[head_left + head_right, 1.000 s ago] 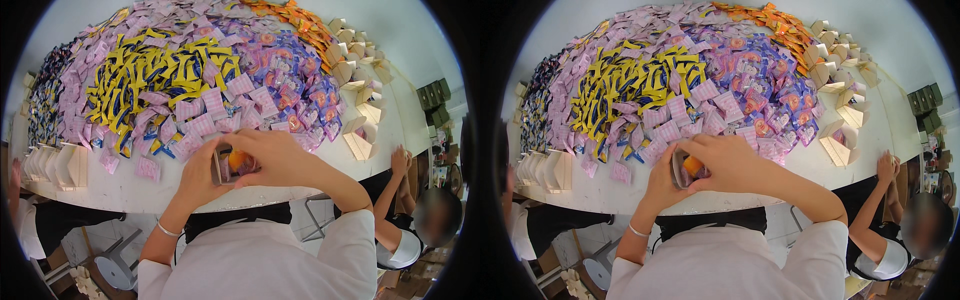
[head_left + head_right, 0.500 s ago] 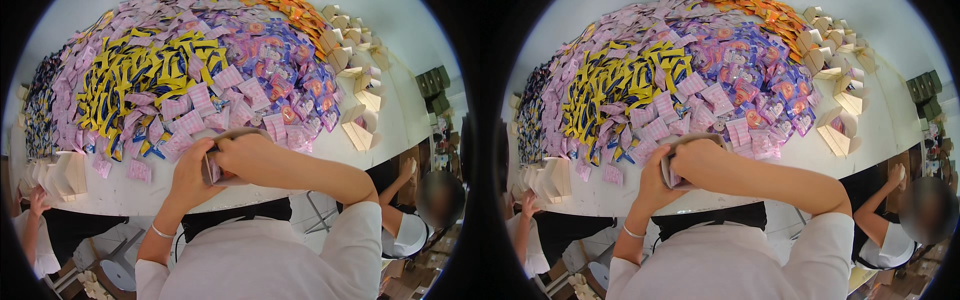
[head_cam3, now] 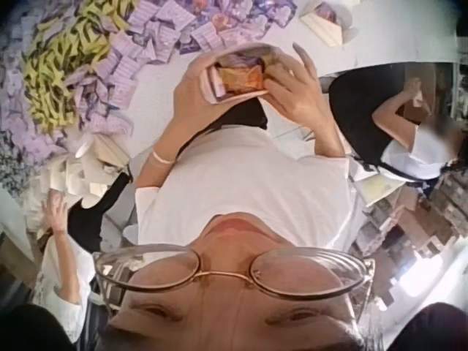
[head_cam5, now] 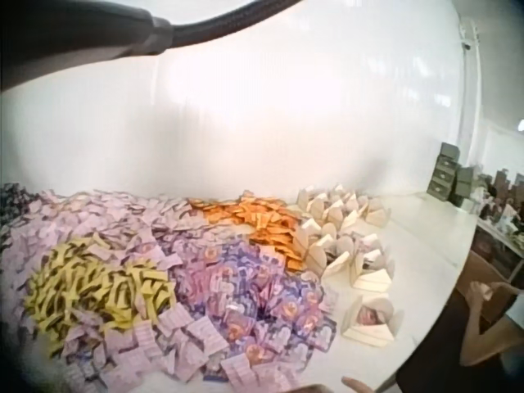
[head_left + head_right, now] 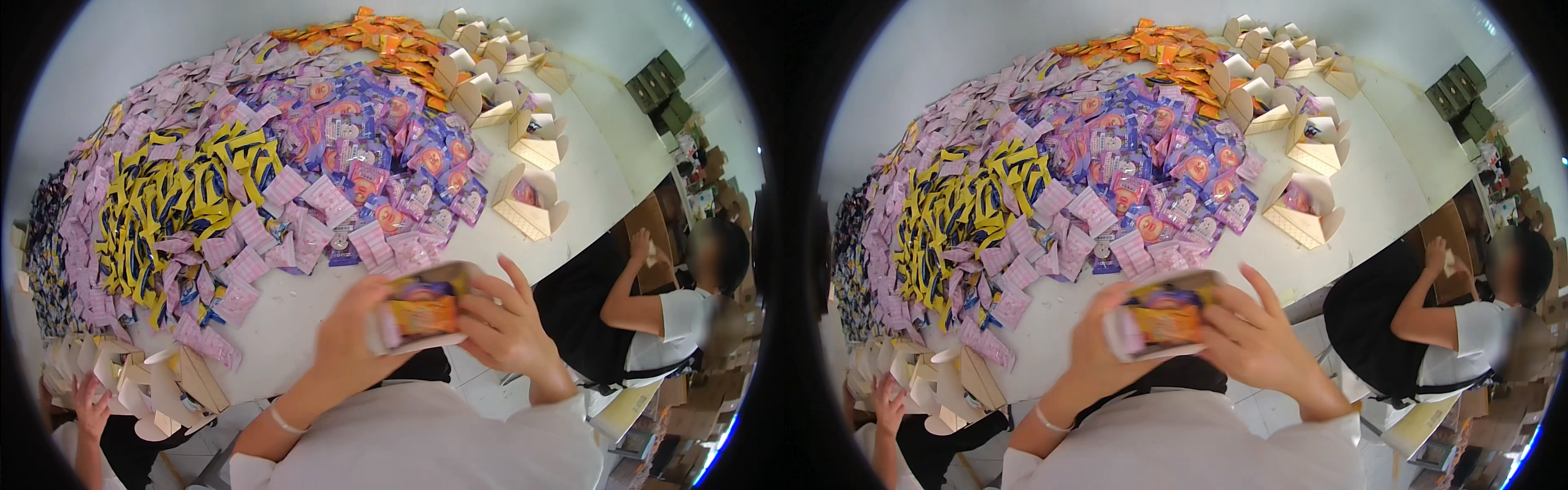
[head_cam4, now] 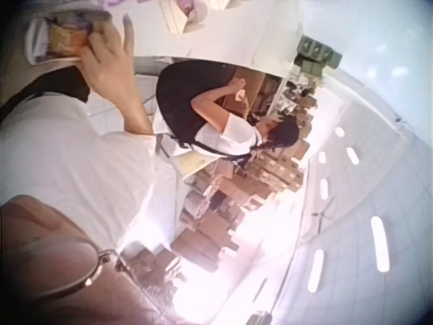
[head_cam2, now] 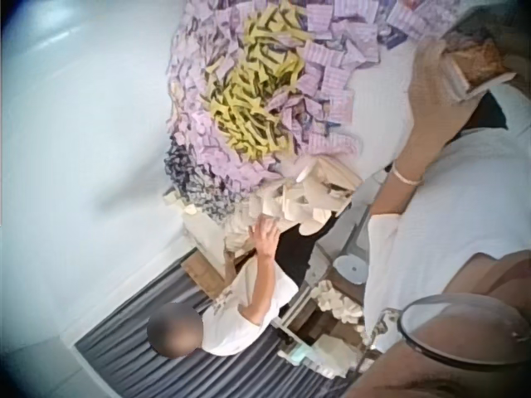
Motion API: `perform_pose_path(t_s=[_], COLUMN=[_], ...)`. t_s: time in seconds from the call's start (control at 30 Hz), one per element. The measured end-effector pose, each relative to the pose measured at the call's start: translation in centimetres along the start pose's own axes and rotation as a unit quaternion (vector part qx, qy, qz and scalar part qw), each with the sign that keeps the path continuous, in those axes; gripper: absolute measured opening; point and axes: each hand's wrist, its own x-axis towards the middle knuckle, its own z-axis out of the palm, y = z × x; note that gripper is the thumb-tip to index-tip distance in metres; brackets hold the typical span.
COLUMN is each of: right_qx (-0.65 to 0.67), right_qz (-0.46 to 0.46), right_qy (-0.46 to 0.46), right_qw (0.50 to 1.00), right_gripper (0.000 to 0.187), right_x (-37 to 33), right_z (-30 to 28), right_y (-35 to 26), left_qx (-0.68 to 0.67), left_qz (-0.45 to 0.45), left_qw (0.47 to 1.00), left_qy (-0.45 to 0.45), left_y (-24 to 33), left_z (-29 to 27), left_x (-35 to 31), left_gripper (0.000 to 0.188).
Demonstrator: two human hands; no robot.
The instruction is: The person repeatedly picks small snack packets from a large pile on a table and places them into a small white tray. The person continues this sorting action throughout the clip, handling packets of various colors and designs.
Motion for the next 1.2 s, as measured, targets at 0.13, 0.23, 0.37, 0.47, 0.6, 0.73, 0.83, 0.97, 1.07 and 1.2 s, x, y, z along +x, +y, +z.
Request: perform_pose_path(t_s=[0.13,0.23,0.37,0.47,0.6,0.73,0.83,0.97,1.07,1.2], right_qx=[-0.052,-0.085,-0.101,-0.145,-0.214,-0.164,0.091,0.134,0.137,0.096], right_qz=[0.123,0.192,0.224,0.222,0.233,0.155,0.009,-0.285,-0.327,-0.331], right_qy=[0.030,0.033,0.105,0.123,0.114,0.210,0.035,-0.108,-0.095,-0.068], right_qw=[0.991,0.977,0.964,0.956,0.942,0.951,0.995,0.943,0.930,0.936], right_gripper=[0.025,0.026,0.016,0.018,0.027,0.045,0.060,0.069,0.065,0.054], right_x=[-5.7,-7.9,-8.7,-9.1,-5.5,0.7,4.7,11.5,15.7,19.7], right_z=[1.0,1.4,2.6,3.6,3.4,4.0,8.5,13.6,17.3,20.3], right_y=[3.0,6.1,11.9,17.7,19.6,11.5,2.9,-5.9,-9.3,-8.8], left_qx=[0.015,0.044,0.171,0.353,0.549,0.438,0.420,0.414,0.403,0.412], left_qz=[-0.001,0.121,0.215,0.197,-0.102,-0.207,-0.193,-0.196,-0.197,-0.208], left_qw=[0.998,0.991,0.959,0.879,0.752,0.784,0.799,0.786,0.778,0.764], left_qy=[-0.068,-0.034,0.073,0.251,0.350,0.389,0.384,0.414,0.441,0.451], left_y=[0.3,1.4,2.9,4.2,5.3,1.6,-0.4,-2.3,-3.0,-2.9], left_z=[4.9,3.3,-4.3,-9.9,-11.8,-12.2,-13.5,-14.6,-14.6,-14.7], left_x=[2.0,1.0,-5.6,-12.4,-19.5,-19.6,-18.7,-17.1,-15.5,-15.6], left_gripper=[0.079,0.073,0.052,0.059,0.082,0.092,0.091,0.088,0.086,0.086])
